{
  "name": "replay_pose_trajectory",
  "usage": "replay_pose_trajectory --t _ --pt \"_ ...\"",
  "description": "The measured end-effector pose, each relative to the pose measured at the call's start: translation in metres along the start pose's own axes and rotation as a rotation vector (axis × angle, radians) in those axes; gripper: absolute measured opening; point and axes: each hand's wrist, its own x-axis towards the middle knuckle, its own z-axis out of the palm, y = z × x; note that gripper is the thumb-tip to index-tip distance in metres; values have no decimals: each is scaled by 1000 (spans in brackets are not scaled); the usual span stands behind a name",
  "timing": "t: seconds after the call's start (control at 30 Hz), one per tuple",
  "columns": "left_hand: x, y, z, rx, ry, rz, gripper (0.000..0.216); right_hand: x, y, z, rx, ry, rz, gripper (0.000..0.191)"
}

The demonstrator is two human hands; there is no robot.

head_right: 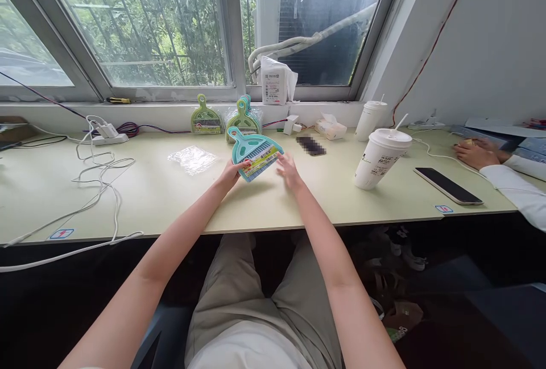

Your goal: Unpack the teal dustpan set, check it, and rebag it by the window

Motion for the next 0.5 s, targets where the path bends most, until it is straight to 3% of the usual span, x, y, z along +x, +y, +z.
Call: replay_pose_trajectory --t 0.07,0.1,0.2,0.33,0.5 --pt "-2 2 4 -19 -3 11 57 0 2 3 231 -227 19 44" --pt "-2 2 6 -17 -20 10 59 -1 3 4 321 -272 17 43" --pt "-4 0 7 28 -72 -18 64 1 8 3 452 -197 48 45" --pt "-3 -2 5 85 -115 -94 60 7 12 -3 439 -52 109 44" --pt "0 -3 -1 102 -120 -139 51 9 13 -8 419 -98 79 51"
